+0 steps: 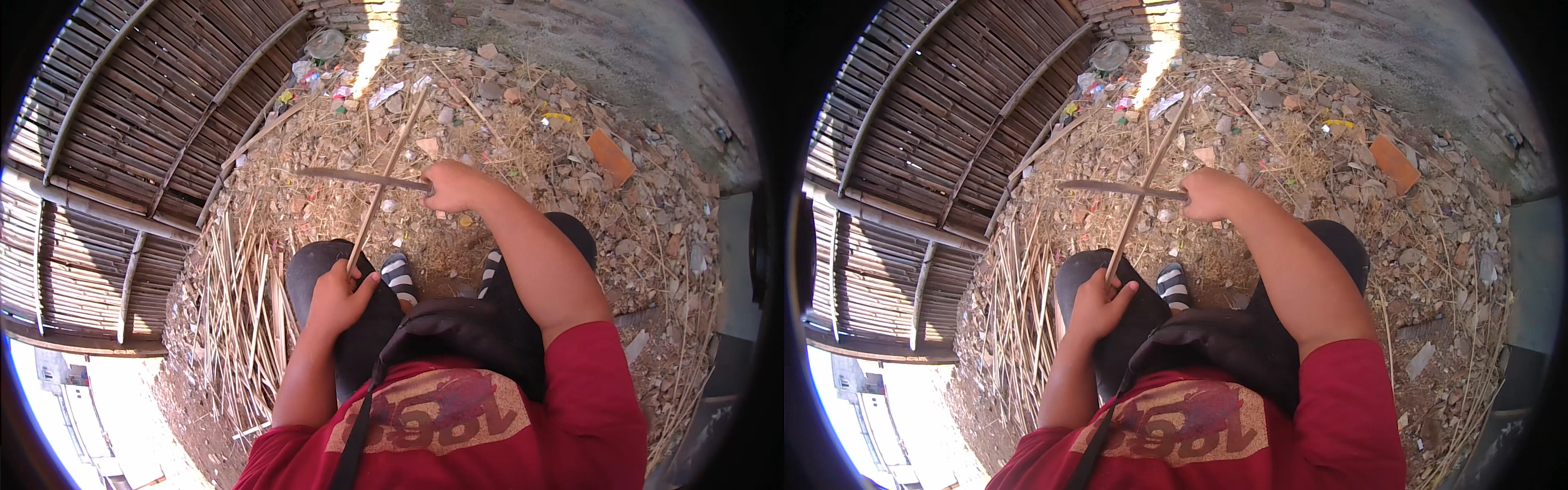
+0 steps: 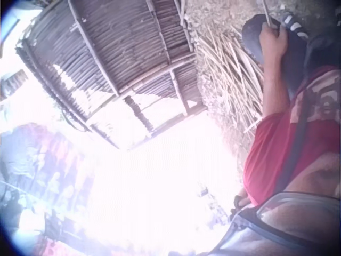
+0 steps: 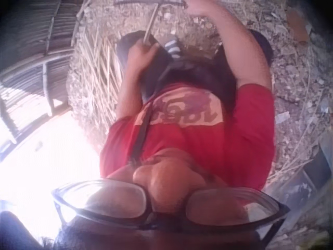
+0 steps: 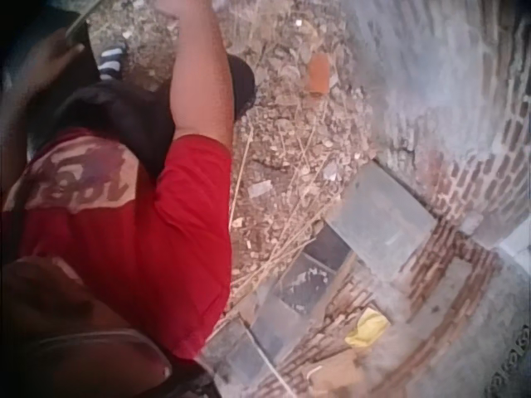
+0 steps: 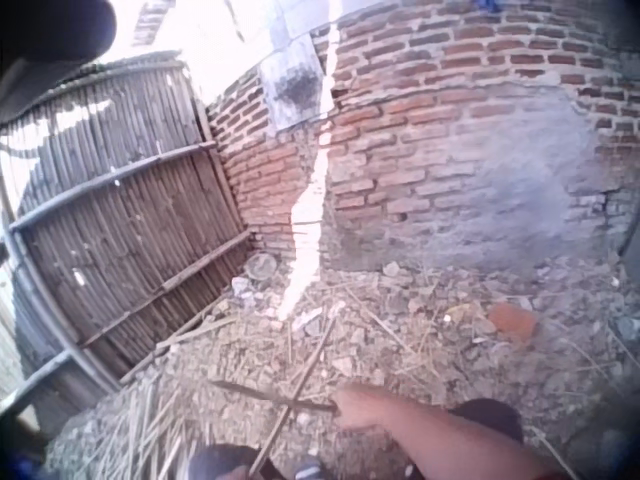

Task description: The person is using a blade to shave the edges and surfaces of a bamboo strip, smoothing the material. They repeatedly pull the blade along the length of the bamboo while holding it steady with their other hand, then turn the strip over to shave other sides.

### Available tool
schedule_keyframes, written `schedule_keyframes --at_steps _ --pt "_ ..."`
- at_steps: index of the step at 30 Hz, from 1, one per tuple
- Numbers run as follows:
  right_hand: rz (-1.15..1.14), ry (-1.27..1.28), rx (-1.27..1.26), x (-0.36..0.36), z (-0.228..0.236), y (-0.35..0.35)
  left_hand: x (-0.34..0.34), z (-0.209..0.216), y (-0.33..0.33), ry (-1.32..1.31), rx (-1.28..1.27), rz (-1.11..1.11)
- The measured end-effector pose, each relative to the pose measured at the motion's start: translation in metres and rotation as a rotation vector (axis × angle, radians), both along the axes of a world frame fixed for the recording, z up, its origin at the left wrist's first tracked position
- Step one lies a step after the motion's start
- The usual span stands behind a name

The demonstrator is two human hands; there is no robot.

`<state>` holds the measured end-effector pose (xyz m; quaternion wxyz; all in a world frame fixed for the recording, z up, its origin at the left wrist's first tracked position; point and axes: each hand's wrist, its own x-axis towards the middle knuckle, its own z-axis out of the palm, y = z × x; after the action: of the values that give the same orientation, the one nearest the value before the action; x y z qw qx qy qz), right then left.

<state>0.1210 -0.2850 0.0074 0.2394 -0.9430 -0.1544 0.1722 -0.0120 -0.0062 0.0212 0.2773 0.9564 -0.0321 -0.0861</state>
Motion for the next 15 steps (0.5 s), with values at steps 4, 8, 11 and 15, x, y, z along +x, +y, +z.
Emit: schedule_keyframes --at_steps 4,8,11,15 --pt "0.028 0.06 -0.06 0.011 -0.016 -0.024 -0.005 -0.004 -0.006 -0.012 0.092 -0.077" --pt "-0.311 -0.007 0.196 0.023 -0.041 -0.037 -0.001 -0.002 -0.005 -0.038 0.052 -0.081" --pt "-0.042 0.037 0.092 -0.001 -0.008 0.011 -0.001 0.0 0.0 0.004 0.005 0.004" --pt "0.038 -0.002 0.065 0.009 -0.027 -0.008 0.003 0.003 0.003 0.03 -0.025 -0.092"
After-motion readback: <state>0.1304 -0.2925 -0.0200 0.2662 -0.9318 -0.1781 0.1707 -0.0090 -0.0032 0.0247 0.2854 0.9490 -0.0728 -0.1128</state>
